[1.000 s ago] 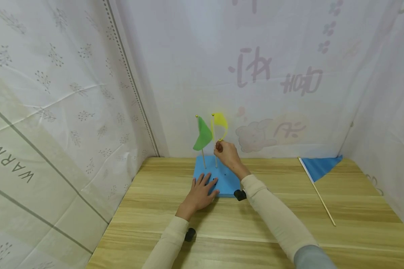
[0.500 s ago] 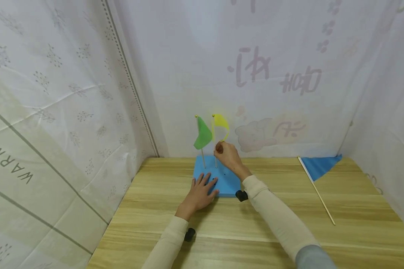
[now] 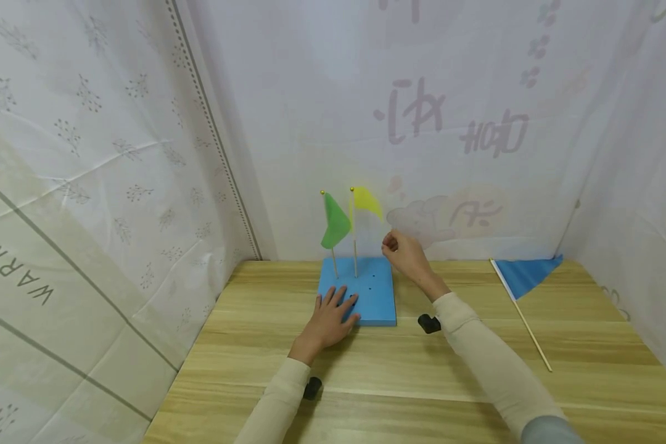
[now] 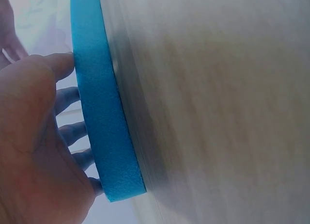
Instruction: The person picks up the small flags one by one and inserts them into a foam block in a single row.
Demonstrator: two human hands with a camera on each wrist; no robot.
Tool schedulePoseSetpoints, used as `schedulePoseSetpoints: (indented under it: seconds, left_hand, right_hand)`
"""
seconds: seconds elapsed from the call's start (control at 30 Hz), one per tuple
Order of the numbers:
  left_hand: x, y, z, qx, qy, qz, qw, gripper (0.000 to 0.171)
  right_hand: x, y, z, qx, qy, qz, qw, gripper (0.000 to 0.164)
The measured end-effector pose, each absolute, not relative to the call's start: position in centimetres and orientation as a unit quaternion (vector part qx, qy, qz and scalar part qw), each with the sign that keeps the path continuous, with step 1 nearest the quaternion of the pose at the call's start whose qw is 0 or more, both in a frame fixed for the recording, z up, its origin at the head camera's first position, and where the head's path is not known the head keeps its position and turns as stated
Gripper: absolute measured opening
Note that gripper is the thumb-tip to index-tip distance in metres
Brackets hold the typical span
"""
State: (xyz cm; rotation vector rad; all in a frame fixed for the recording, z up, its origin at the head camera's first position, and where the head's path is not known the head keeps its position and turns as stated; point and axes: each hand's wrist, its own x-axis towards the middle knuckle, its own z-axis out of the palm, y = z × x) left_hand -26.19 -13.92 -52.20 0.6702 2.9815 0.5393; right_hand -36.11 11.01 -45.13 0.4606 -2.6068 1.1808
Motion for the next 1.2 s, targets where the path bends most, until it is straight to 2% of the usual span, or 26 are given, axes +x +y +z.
schedulePoseSetpoints:
  seconds: [0.17,0.43,0.67,0.9,1.2]
  left_hand:
    - [-26.4,-14.0,-52.4,0.218,0.961,0.171,0.022,0.059]
    - [-26.7,-14.2,-53.1,0.217,0.961,0.169,0.013,0.059]
    - [-26.5,-14.1,-52.6,0.218,0.961,0.171,0.020,0.059]
    - [-26.3,-14.0,-52.5,0.228,0.957,0.177,0.013,0.058]
    - [-26.2,-14.0,-52.5,0.221,0.959,0.177,0.019,0.058]
  right_hand:
    - [-35.7,14.6,-45.3,0.150,-0.901,0.382,0.141,0.012]
    - [-34.1,20.2,-45.6,0.124,-0.916,0.351,0.148,0.017]
    - [-31.8,24.6,-46.2,0.111,-0.922,0.341,0.146,0.022]
    - [-29.1,28.6,-46.8,0.091,-0.928,0.319,0.168,0.022]
    - [-27.5,34.4,-49.0,0.057,-0.954,0.270,0.117,0.018]
